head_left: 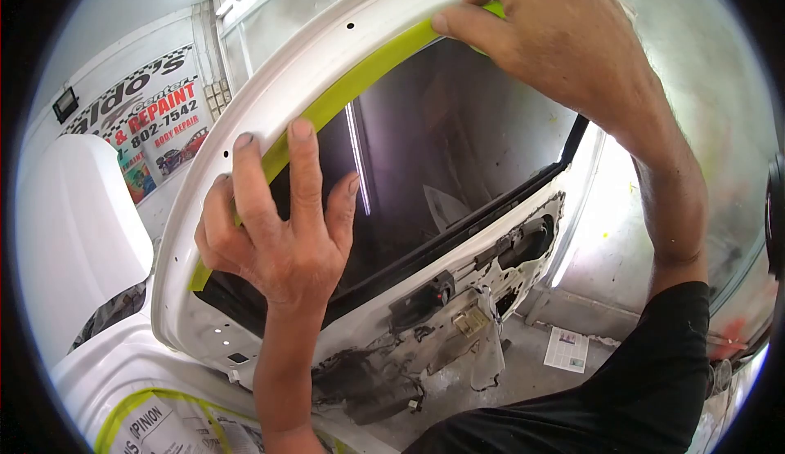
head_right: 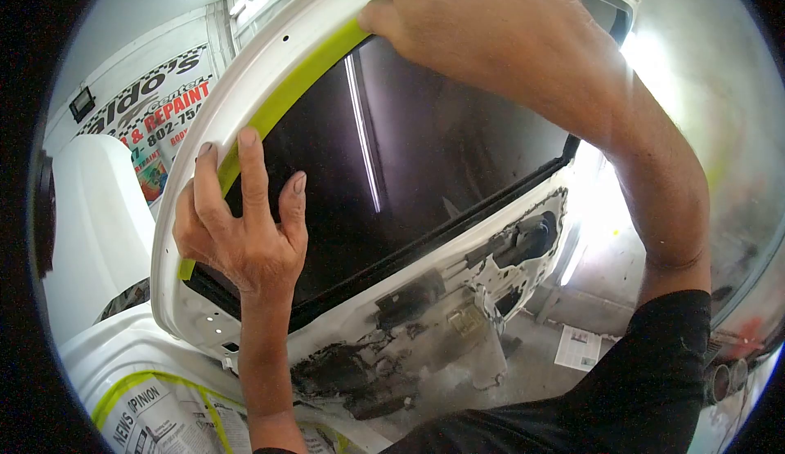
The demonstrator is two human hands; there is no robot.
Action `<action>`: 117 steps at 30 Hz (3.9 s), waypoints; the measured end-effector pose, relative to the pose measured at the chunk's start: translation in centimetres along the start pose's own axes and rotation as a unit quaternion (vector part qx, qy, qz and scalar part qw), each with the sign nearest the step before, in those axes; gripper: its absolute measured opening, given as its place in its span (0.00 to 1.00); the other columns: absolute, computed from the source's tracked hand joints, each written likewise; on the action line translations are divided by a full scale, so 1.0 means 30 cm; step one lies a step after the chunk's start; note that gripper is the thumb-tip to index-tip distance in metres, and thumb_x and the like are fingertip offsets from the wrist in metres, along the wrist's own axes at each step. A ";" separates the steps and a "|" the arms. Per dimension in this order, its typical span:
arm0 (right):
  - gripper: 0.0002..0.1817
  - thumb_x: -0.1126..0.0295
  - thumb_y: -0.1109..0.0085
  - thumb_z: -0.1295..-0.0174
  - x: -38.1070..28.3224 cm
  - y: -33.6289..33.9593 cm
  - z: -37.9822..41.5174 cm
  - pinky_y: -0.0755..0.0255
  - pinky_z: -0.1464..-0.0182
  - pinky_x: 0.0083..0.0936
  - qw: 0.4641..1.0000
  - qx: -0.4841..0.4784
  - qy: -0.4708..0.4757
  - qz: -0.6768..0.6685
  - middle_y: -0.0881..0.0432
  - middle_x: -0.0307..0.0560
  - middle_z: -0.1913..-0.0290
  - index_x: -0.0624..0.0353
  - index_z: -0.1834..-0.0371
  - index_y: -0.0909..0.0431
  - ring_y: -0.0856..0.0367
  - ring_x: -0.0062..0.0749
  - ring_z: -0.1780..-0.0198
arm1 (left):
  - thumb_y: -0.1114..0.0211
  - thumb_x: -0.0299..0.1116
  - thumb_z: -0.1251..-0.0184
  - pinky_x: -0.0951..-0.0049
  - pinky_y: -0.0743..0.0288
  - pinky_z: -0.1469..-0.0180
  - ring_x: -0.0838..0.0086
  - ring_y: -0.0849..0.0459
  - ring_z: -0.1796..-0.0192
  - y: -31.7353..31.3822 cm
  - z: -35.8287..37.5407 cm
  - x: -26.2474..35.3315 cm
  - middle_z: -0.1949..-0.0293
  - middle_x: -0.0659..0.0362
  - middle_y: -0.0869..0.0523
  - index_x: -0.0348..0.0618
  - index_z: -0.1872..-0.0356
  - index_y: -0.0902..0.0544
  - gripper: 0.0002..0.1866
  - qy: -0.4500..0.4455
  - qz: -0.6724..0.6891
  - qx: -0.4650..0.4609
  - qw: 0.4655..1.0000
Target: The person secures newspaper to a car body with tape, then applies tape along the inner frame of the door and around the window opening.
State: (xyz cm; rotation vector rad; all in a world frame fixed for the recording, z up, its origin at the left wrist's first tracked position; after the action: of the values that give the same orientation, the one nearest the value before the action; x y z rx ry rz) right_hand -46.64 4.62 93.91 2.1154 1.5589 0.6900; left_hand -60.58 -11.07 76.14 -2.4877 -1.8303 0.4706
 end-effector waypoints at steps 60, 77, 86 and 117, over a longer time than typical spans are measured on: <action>0.34 0.64 0.26 0.41 0.424 -0.185 0.104 0.20 0.65 0.27 0.864 0.160 0.426 -0.213 0.16 0.37 0.62 0.42 0.28 0.22 0.19 0.28 0.67 | 0.42 0.65 0.25 0.50 0.38 0.35 0.57 0.30 0.38 -0.067 -0.221 0.227 0.33 0.55 0.23 0.60 0.32 0.16 0.30 -0.032 -0.035 0.025 0.999; 0.28 0.70 0.56 0.19 0.620 -0.076 0.042 0.20 0.72 0.26 0.934 0.104 0.241 0.242 0.26 0.49 0.60 0.27 0.20 0.33 0.21 0.32 0.67 | 0.39 0.63 0.25 0.47 0.41 0.29 0.58 0.33 0.31 -0.076 -0.195 0.214 0.30 0.55 0.27 0.62 0.27 0.21 0.32 -0.029 -0.025 0.015 0.999; 0.22 0.66 0.57 0.17 0.591 -0.098 0.032 0.23 0.75 0.24 0.936 0.118 0.242 0.225 0.26 0.51 0.60 0.43 0.24 0.27 0.21 0.29 0.68 | 0.43 0.67 0.26 0.50 0.40 0.33 0.58 0.33 0.36 -0.079 -0.209 0.203 0.33 0.56 0.26 0.63 0.32 0.16 0.31 -0.045 -0.033 0.027 0.998; 0.22 0.66 0.53 0.19 0.570 -0.114 0.052 0.20 0.78 0.26 0.931 0.121 0.232 0.256 0.24 0.55 0.62 0.50 0.25 0.26 0.17 0.31 0.70 | 0.39 0.65 0.28 0.43 0.40 0.29 0.58 0.35 0.31 -0.142 -0.278 0.294 0.34 0.53 0.27 0.65 0.29 0.19 0.32 -0.042 0.010 0.057 0.997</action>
State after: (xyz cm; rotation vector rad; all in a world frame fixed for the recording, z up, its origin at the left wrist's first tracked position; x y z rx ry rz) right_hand -44.02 21.92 93.05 2.7328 1.3550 1.3136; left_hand -60.08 -0.12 82.88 -2.4484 -1.7550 0.6703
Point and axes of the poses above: each hand's wrist, its own z-axis away from the middle knuckle, its own y-axis out of the back of the hand, x = y × z, the point moved 1 cm from there along -z, towards the middle knuckle
